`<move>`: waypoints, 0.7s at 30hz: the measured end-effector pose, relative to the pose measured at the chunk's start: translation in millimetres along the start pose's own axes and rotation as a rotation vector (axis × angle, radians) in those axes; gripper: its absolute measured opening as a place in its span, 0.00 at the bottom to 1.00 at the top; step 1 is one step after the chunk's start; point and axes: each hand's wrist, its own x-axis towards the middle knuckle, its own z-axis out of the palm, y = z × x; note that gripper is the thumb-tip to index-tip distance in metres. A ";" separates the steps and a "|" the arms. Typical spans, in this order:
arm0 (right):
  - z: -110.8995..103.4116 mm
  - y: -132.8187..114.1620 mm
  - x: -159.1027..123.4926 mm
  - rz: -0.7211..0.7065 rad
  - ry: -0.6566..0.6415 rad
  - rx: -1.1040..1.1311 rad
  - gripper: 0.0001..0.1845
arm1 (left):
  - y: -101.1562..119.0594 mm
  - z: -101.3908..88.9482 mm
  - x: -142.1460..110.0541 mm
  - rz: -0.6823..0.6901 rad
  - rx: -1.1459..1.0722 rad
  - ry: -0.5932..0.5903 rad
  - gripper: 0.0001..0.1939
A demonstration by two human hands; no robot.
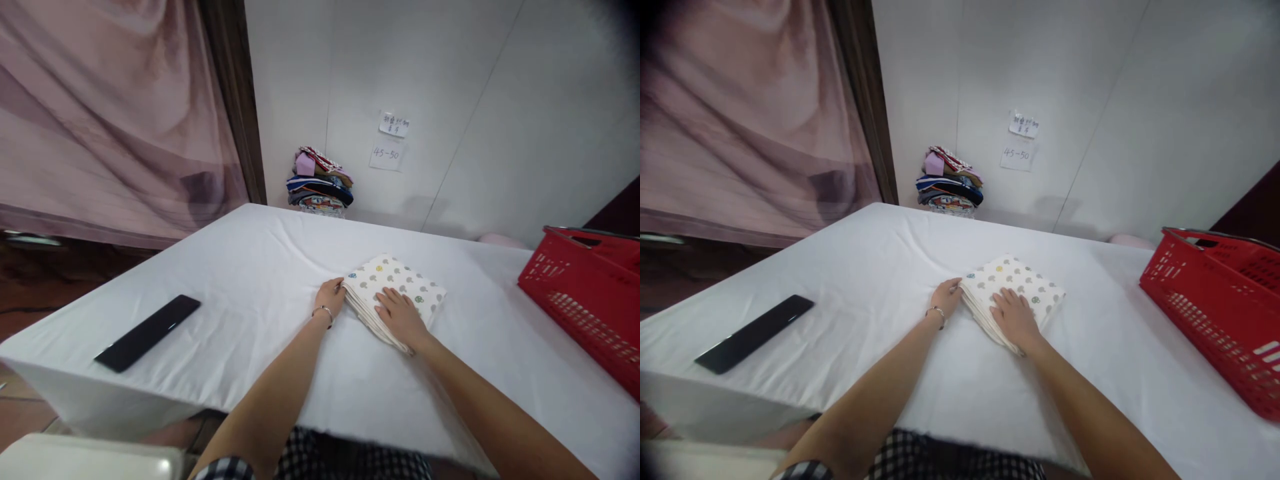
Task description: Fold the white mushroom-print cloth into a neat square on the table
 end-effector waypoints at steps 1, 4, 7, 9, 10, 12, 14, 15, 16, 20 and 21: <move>-0.7 0.3 -0.2 -0.002 0.003 0.004 0.24 | -0.3 -0.6 0.7 0.000 -0.010 -0.008 0.16; -5.6 0.8 1.1 0.003 -0.017 0.027 0.23 | -1.0 -1.9 1.8 0.001 -0.041 -0.029 0.14; -14.6 -6.6 6.2 0.008 -0.052 0.084 0.21 | -1.0 -2.6 1.9 -0.031 -0.065 -0.034 0.11; -19.7 -18.9 11.3 -0.022 -0.027 0.123 0.19 | -0.7 -3.2 1.7 -0.065 -0.075 -0.035 0.11; -21.0 -26.5 14.0 -0.058 -0.007 0.137 0.18 | -0.5 -3.8 1.6 -0.077 -0.082 -0.039 0.11; -20.0 -41.8 18.8 -0.147 0.020 0.150 0.15 | 0.0 -5.6 1.3 -0.088 -0.107 -0.052 0.11; -14.2 -53.1 21.8 -0.209 0.037 0.131 0.13 | 0.3 -7.9 1.0 -0.089 -0.146 -0.076 0.11; -10.3 -56.3 22.5 -0.219 0.049 0.110 0.14 | 0.4 -9.1 1.0 -0.089 -0.169 -0.089 0.12; -6.3 -58.0 22.5 -0.220 0.062 0.086 0.17 | 0.4 -10.2 1.1 -0.091 -0.191 -0.099 0.12; 2.9 -55.7 19.5 -0.205 0.069 0.038 0.23 | -0.4 -12.3 2.1 -0.092 -0.224 -0.103 0.18; 2.7 -54.8 18.7 -0.201 0.067 0.044 0.23 | -0.7 -12.3 2.3 -0.088 -0.218 -0.100 0.18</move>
